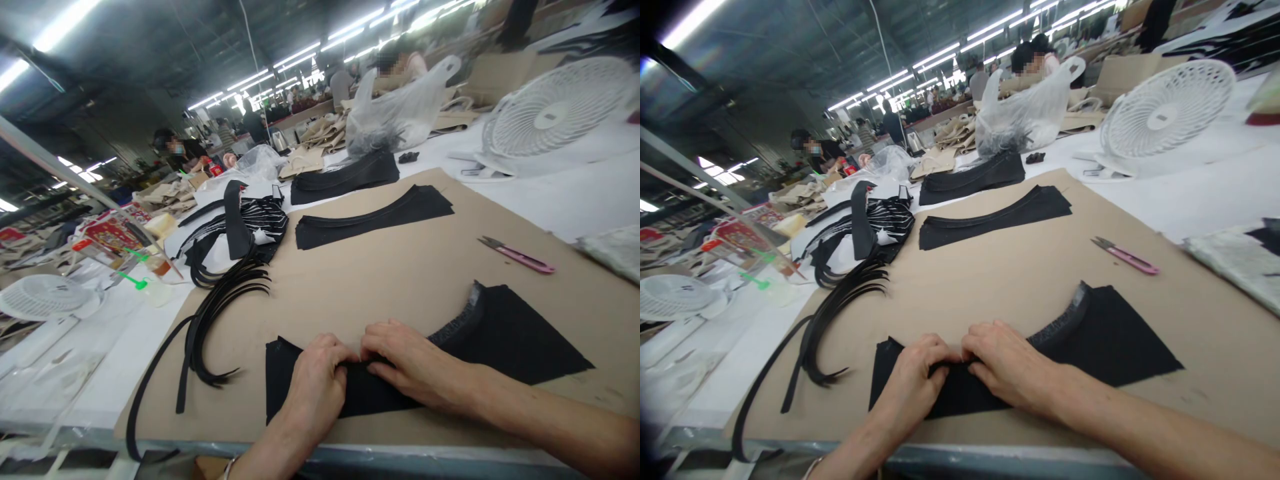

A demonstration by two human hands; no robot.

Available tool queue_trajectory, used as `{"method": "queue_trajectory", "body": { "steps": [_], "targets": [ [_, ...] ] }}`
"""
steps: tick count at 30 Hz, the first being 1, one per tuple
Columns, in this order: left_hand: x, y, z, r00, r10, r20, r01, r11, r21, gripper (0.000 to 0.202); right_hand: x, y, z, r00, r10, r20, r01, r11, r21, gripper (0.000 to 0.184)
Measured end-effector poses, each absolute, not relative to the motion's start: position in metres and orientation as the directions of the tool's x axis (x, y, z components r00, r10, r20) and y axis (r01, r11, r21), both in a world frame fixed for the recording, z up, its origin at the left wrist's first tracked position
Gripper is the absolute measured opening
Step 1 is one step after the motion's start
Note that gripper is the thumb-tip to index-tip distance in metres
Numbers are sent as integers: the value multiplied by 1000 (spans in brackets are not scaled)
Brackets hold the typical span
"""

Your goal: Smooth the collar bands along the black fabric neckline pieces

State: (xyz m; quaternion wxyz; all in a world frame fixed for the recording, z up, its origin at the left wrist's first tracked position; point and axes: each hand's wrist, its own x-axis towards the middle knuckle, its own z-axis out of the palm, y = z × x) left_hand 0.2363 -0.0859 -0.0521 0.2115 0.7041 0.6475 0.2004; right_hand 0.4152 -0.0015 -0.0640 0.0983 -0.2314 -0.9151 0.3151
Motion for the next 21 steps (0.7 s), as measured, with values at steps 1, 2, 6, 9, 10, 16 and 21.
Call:
{"method": "queue_trajectory", "body": {
  "steps": [1, 2, 6, 9, 10, 16, 21],
  "targets": [
    [237, -87, -52, 92, 996, 21, 835, -89, 543, 42, 416, -2, -64, -877, 478, 50, 348, 702, -621, 12],
    [237, -88, -52, 108, 993, 40, 846, -113, 521, 41, 418, -3, -64, -880, 470, 69, 334, 714, -615, 13],
    [241, -99, -60, 204, 968, 147, 901, -244, 358, 32, 422, -7, -64, -888, 436, 148, 295, 786, -543, 16],
    [242, -112, -75, 305, 906, 295, 916, -363, 168, 35, 425, -9, -69, -902, 378, 207, 258, 859, -442, 18],
    [242, -117, -80, 333, 878, 343, 915, -389, 108, 39, 426, -10, -72, -907, 352, 231, 241, 884, -401, 17],
    [236, -137, -92, 404, 824, 397, 907, -417, -59, 57, 431, -10, -83, -929, 234, 286, 172, 959, -226, 18],
    [232, -139, -87, 387, 854, 348, 910, -414, 2, 61, 431, -11, -82, -939, 183, 291, 136, 975, -173, 21]
  ]
}}
